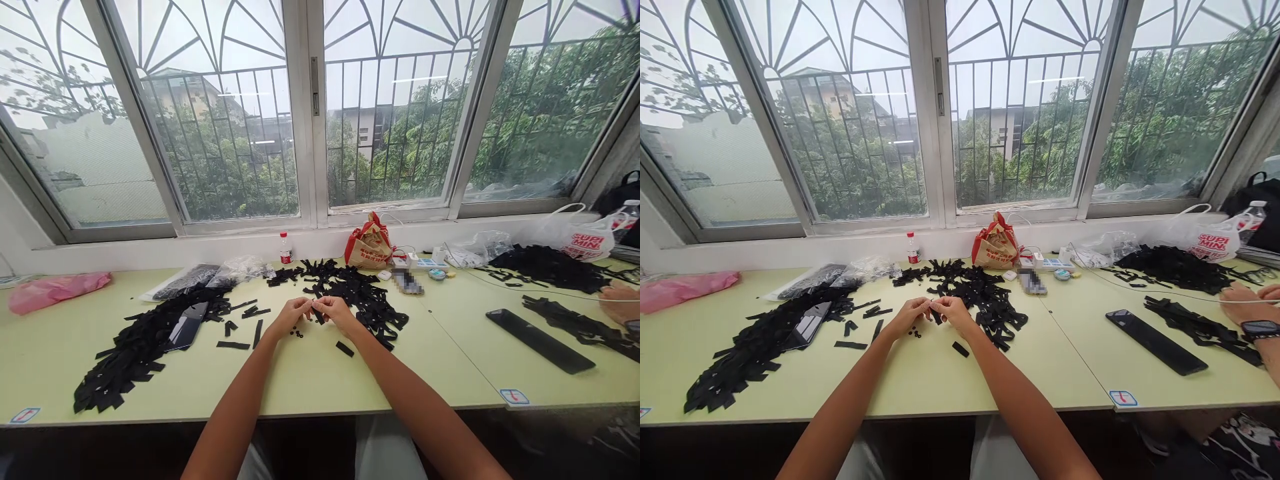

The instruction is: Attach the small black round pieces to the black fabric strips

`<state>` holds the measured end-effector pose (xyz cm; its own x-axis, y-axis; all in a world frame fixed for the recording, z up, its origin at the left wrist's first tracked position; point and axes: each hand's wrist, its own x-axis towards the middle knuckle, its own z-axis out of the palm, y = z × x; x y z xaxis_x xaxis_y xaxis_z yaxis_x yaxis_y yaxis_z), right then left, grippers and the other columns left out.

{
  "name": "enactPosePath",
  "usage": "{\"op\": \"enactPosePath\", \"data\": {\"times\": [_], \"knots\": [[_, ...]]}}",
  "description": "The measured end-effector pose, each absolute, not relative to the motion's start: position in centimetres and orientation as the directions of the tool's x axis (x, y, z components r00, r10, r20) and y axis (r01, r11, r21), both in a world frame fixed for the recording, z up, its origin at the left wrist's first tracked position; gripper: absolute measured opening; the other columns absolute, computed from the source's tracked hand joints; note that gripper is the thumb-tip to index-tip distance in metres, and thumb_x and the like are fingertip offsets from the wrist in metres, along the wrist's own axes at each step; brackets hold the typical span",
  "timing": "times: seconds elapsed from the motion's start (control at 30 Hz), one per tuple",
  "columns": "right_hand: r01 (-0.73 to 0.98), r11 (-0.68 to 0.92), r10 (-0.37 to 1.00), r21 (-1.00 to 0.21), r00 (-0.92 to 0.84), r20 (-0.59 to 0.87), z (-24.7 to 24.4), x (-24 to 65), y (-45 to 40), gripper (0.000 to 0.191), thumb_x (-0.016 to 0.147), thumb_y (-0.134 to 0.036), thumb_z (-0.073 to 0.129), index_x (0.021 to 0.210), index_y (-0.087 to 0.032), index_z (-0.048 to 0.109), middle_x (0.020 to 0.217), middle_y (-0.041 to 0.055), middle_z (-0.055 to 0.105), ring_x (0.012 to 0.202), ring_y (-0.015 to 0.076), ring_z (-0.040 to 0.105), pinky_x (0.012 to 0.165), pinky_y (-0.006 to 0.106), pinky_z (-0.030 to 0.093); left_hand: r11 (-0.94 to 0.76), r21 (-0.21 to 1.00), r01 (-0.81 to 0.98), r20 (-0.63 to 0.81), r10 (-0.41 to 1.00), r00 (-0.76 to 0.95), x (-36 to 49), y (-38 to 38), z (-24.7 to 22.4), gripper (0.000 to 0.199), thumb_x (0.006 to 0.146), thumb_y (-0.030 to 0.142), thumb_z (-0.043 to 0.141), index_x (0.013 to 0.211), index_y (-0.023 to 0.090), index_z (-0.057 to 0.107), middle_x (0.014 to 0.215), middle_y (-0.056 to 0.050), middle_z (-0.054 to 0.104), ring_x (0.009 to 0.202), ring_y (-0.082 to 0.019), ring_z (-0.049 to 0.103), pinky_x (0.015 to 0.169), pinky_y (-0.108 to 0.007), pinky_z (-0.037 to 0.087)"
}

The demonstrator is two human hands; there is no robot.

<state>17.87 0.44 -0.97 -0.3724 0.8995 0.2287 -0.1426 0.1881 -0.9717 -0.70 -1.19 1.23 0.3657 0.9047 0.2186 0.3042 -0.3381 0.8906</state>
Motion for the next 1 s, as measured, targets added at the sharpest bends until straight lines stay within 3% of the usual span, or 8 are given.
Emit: {"op": "enactPosePath", "data": {"times": [0.8,1.0], "knots": [[-0.234,0.154,0.897,-0.960,-0.374,0.236,-1.01,17.72,0.41,0.041,0.074,-0.058,0.073,0.078,-0.017,0.074,0.078,0.0051,0.067,0.067,0.0138,0.050,0.058,0.027,0.032,-0.314,0.901,0.298,0.196,0.909,0.368,-0.46,-1.41,1.49,0.052,0.089,0.066,0.047,0.082,0.017,0.064,0.084,-0.007,0.066,0.076,-0.019,0.059,0.071,-0.030,0.045],[-0.241,0.129,0.927,-0.962,-0.315,0.203,-1.65,17.70,0.96,0.040,0.070,-0.056,0.077,0.080,-0.017,0.075,0.073,0.0024,0.061,0.062,0.0118,0.043,0.056,0.027,0.031,-0.293,0.910,0.293,0.216,0.939,0.269,-0.59,-1.14,1.11,0.051,0.085,0.066,0.054,0.068,0.019,0.057,0.069,-0.003,0.056,0.063,-0.015,0.049,0.064,-0.029,0.043]]}}
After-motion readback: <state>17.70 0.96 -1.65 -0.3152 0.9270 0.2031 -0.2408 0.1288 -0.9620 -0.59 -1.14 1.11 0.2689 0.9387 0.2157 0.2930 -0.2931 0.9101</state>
